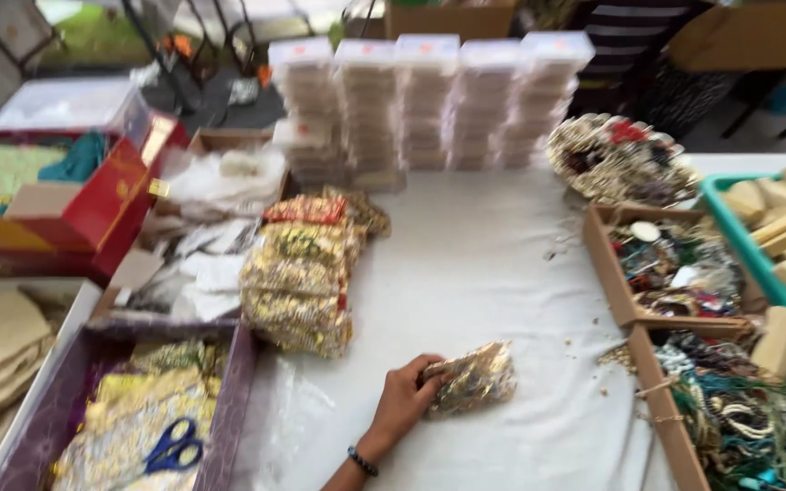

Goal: The person sits at a table and sorts through various necklaces, including pearl and beaded strands. They place selected necklaces into small, decorative gold-patterned pouches, seal them, and stack the finished packages on the table.

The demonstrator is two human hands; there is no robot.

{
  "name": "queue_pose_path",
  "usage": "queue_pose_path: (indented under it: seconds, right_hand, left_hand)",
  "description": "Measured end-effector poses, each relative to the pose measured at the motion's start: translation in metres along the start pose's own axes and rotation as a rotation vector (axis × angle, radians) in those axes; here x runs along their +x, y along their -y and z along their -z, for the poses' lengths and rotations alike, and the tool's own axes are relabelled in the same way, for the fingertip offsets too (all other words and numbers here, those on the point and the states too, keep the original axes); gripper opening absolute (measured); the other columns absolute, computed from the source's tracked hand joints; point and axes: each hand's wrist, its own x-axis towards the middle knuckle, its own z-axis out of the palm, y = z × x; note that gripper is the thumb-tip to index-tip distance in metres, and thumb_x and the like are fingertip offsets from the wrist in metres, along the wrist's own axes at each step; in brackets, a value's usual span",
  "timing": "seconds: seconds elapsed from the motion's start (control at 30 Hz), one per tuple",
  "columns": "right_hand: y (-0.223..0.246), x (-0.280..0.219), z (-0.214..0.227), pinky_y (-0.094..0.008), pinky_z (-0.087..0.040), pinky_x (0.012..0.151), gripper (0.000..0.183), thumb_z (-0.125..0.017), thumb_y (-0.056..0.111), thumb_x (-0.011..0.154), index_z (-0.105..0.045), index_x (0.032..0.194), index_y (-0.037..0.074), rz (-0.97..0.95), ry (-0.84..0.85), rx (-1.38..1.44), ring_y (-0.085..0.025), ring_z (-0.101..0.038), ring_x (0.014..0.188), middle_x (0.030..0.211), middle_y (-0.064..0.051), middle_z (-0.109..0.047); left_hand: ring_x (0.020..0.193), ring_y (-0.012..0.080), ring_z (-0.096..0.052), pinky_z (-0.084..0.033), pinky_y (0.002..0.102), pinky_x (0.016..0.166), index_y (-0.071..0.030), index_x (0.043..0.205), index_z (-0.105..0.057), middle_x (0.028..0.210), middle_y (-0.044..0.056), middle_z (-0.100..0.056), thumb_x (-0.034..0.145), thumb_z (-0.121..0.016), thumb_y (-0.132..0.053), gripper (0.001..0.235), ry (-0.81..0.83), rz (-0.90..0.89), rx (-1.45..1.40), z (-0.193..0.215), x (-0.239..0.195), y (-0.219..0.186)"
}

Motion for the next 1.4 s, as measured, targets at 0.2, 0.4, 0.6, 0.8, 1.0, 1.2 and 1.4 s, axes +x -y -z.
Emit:
queue_pose_path:
  seconds: [0.2,0.4,0.6,0.8,1.0,1.2,1.4]
  right_hand:
    - [0.077,0.164,0.064,-0.038,-0.055,0.093,0.032,-0.058,0.029,0.098,-0.066,0.121,0.008,-0.229,-0.112,0.012,-0.028,-0.071,0.109,0.118,-0.013,-0.072]
    - [0.045,0.273,0.091,-0.038,-0.058,0.093,0.029,-0.061,0.024,0.101,-0.069,0.124,0.007,-0.444,-0.207,-0.035,-0.027,-0.075,0.110,0.120,-0.014,-0.075]
    - [-0.066,0.243,0.054,-0.031,-0.055,0.096,0.038,-0.063,0.017,0.103,-0.060,0.139,0.006,-0.628,-0.445,0.212,-0.023,-0.067,0.122,0.132,-0.011,-0.069]
    - [-0.080,0.244,0.042,-0.029,-0.057,0.077,0.025,-0.066,0.017,0.102,-0.073,0.123,0.008,-0.843,-0.335,-0.119,-0.017,-0.071,0.087,0.112,-0.009,-0.076]
    - [-0.087,0.235,0.038,-0.026,-0.056,0.076,0.022,-0.067,0.015,0.099,-0.074,0.117,0.006,-0.751,-0.430,0.040,-0.012,-0.071,0.087,0.104,-0.006,-0.079]
    - [-0.084,0.242,0.041,-0.026,-0.052,0.064,0.019,-0.068,0.016,0.096,-0.078,0.110,0.008,-0.819,-0.414,0.040,-0.011,-0.063,0.071,0.093,-0.003,-0.078]
    - [-0.091,0.239,0.037,-0.025,-0.053,0.066,0.016,-0.068,0.015,0.095,-0.080,0.102,0.008,-0.845,-0.455,0.060,-0.010,-0.065,0.074,0.099,-0.002,-0.078]
  left_hand:
    - [0.053,0.0057,-0.053,-0.041,0.026,0.048,-0.008,0.119,-0.075,0.067,0.002,-0.070,0.096,-0.073,-0.019,0.026,-0.022,-0.089,0.010,0.000,-0.001,0.010]
    - [0.075,0.0067,-0.069,-0.058,0.023,0.064,-0.009,0.123,-0.072,0.097,0.003,-0.079,0.092,-0.057,0.004,0.038,-0.085,-0.139,-0.199,0.019,0.005,0.023]
    - [0.081,0.0082,-0.072,-0.063,0.024,0.066,-0.017,0.136,-0.064,0.105,0.002,-0.077,0.101,-0.055,-0.002,0.038,-0.438,-0.227,-0.020,0.125,0.028,-0.025]
    - [0.084,0.0040,-0.065,-0.058,0.022,0.072,-0.012,0.129,-0.063,0.099,-0.003,-0.070,0.110,-0.051,-0.021,0.024,-0.322,-0.244,-0.417,0.239,0.095,-0.081]
    - [0.073,0.0074,-0.049,-0.042,0.026,0.058,-0.017,0.133,-0.060,0.091,-0.003,-0.061,0.106,-0.059,-0.028,0.029,-0.447,-0.015,-0.025,0.284,0.206,-0.022]
    - [0.077,0.0147,-0.055,-0.048,0.035,0.070,-0.012,0.130,-0.064,0.089,0.008,-0.066,0.106,-0.060,-0.028,0.029,-0.473,-0.159,0.259,0.298,0.244,-0.023]
    - [0.099,0.0400,-0.068,-0.054,0.048,0.085,-0.014,0.133,-0.062,0.106,0.024,-0.072,0.101,-0.061,-0.025,0.034,-0.582,-0.136,0.562,0.319,0.257,0.006]
